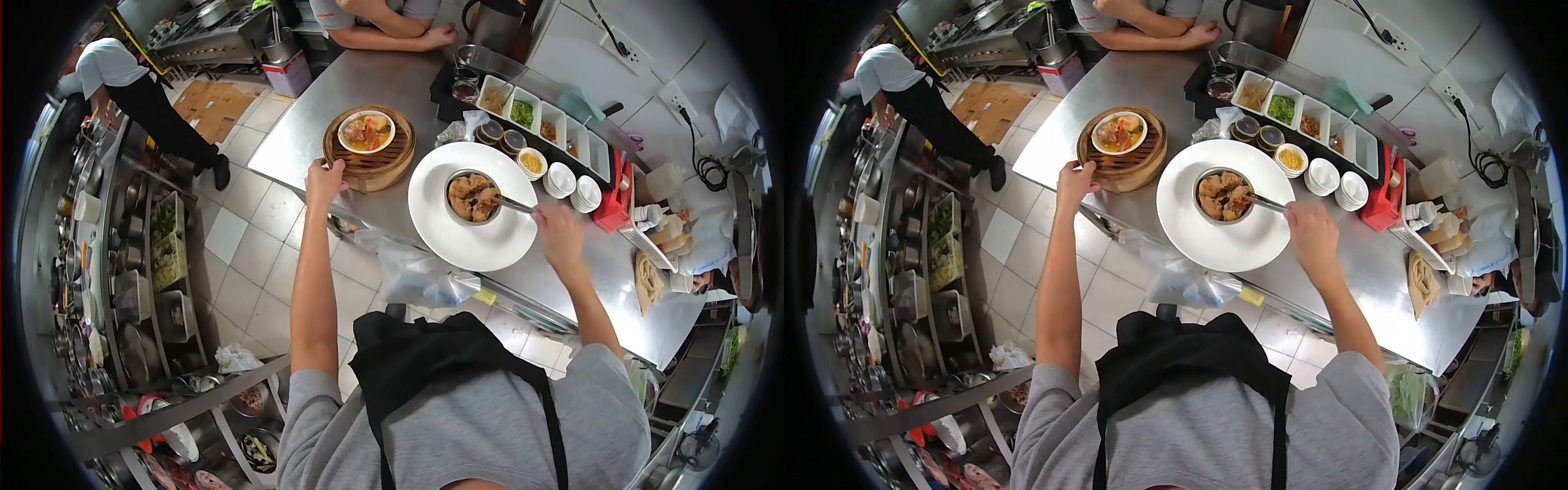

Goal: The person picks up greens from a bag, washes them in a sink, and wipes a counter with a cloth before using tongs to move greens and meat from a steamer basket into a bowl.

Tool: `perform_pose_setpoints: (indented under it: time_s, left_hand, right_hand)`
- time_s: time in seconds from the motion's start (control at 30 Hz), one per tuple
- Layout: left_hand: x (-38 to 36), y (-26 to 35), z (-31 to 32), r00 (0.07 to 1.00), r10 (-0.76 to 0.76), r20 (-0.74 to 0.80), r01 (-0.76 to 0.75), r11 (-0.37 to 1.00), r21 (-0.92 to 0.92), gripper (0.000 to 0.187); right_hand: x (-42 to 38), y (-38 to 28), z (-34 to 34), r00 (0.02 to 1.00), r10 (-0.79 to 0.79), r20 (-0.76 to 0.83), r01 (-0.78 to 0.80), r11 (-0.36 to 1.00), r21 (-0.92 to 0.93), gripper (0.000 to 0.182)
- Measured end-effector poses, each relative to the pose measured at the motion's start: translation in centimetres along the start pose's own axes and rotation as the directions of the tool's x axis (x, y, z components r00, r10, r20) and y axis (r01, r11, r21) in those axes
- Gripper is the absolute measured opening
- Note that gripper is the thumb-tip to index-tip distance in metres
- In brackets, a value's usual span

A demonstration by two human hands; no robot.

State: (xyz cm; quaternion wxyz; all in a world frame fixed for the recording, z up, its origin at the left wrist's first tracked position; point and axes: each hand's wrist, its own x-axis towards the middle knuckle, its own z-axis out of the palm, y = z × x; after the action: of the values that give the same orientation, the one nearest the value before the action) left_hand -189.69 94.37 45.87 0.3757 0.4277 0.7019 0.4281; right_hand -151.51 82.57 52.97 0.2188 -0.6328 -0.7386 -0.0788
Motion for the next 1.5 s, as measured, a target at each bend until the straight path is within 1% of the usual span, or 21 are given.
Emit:
perform_pose_setpoints:
  time_s: [0.13,0.23,0.27,0.37,0.47,0.53,0.57,0.63,0.67,0.77,0.87,0.93,1.07,1.1,1.17,1.23,1.3,1.37,1.4,1.47,1.5]
  left_hand:
    - [0.0,0.0,0.0,1.0,0.019,0.002,-0.019,1.0,0.012,0.045]
    - [0.0,0.3,0.0,1.0,-0.003,0.007,0.003,1.0,0.022,0.044]
    - [0.1,0.0,0.2,0.999,0.031,-0.042,-0.031,1.0,-0.001,0.044]
    - [0.4,-0.7,0.3,0.999,0.034,-0.042,-0.035,0.999,-0.009,0.045]
    - [0.4,-0.6,0.2,0.999,0.035,-0.041,-0.036,0.999,-0.008,0.046]
    - [0.3,-0.5,0.1,0.998,0.043,-0.049,-0.043,0.999,-0.003,0.046]
    - [0.3,-0.5,0.2,0.998,0.049,-0.049,-0.049,0.999,0.004,0.046]
    - [0.4,-0.7,0.2,0.998,0.05,-0.042,-0.05,0.999,0.007,0.046]
    - [0.4,-0.6,0.1,0.998,0.048,-0.044,-0.048,0.999,0.009,0.046]
    - [0.3,-0.4,0.0,0.998,0.044,-0.036,-0.044,0.999,-0.002,0.046]
    - [0.0,0.1,0.0,0.998,0.036,-0.041,-0.036,0.999,0.0,0.046]
    - [0.0,0.0,0.0,0.998,0.04,-0.045,-0.04,0.999,0.001,0.046]
    - [-0.1,0.0,-0.2,0.998,0.045,-0.049,-0.046,0.999,-0.02,0.047]
    - [-0.1,-0.2,-0.3,0.998,0.048,-0.033,-0.049,0.998,-0.027,0.048]
    - [0.3,-0.7,-0.2,0.997,0.057,-0.06,-0.059,0.998,-0.034,0.048]
    - [0.2,-0.7,-0.2,0.998,0.058,-0.034,-0.059,0.998,-0.034,0.048]
    - [0.1,-0.5,-0.3,0.998,0.057,-0.038,-0.058,0.998,-0.03,0.048]
    - [0.1,-0.3,-0.2,0.999,0.016,-0.031,-0.018,0.998,-0.06,0.048]
    - [0.0,-0.1,-0.2,1.0,0.001,-0.016,-0.003,0.996,-0.087,0.048]
    - [0.1,0.1,-0.1,1.0,-0.006,-0.017,0.004,0.991,-0.132,0.048]
    - [0.1,0.0,-0.1,1.0,-0.023,-0.012,0.02,0.984,-0.178,0.047]
  right_hand:
    - [0.2,-1.0,0.1,0.998,0.037,0.043,-0.04,0.998,0.059,0.011]
    - [0.8,-0.7,-0.8,0.997,0.072,0.003,-0.072,0.994,0.08,0.011]
    - [0.9,-0.6,-1.0,0.997,0.071,-0.002,-0.071,0.994,0.079,0.011]
    - [0.5,-0.1,-1.2,0.994,0.109,0.033,-0.11,0.993,0.041,0.012]
    - [0.6,-0.2,-1.0,0.992,0.055,0.113,-0.055,0.998,-0.004,0.012]
    - [1.2,-1.6,-1.6,0.998,0.01,-0.06,-0.006,0.998,0.066,0.011]
    - [1.4,-1.8,-1.3,0.998,0.012,-0.061,-0.008,0.998,0.065,0.011]
    - [1.6,-1.6,0.1,0.985,-0.172,-0.018,0.172,0.985,0.004,0.009]
    - [1.5,-1.2,0.4,0.985,-0.172,-0.022,0.172,0.985,0.002,0.009]
    - [1.3,0.0,1.2,0.991,-0.133,-0.024,0.132,0.991,-0.037,0.009]
    - [1.0,0.4,1.7,0.994,-0.102,-0.035,0.103,0.995,0.016,0.008]
    - [1.3,0.5,2.1,0.997,-0.076,0.01,0.076,0.997,0.0,0.01]
    - [3.2,-1.1,-0.7,0.998,0.011,0.064,-0.011,1.0,-0.008,0.015]
    - [4.1,-1.9,-0.7,0.998,-0.003,0.064,0.003,1.0,-0.005,0.015]
    - [6.7,-4.0,0.0,0.985,-0.142,-0.097,0.154,0.979,0.131,0.015]
    - [10.1,-7.7,1.4,0.969,-0.21,-0.127,0.235,0.946,0.224,0.015]
    - [14.1,-9.4,6.9,0.897,-0.333,-0.29,0.394,0.9,0.187,0.013]
    - [17.0,-10.7,10.2,0.905,-0.38,-0.189,0.408,0.901,0.143,0.014]
    - [17.8,-10.9,11.3,0.904,-0.379,-0.196,0.409,0.901,0.145,0.014]
    - [18.9,-11.4,12.7,0.923,-0.384,-0.028,0.385,0.917,0.103,0.015]
    - [18.9,-11.5,13.1,0.923,-0.384,-0.031,0.385,0.917,0.107,0.015]
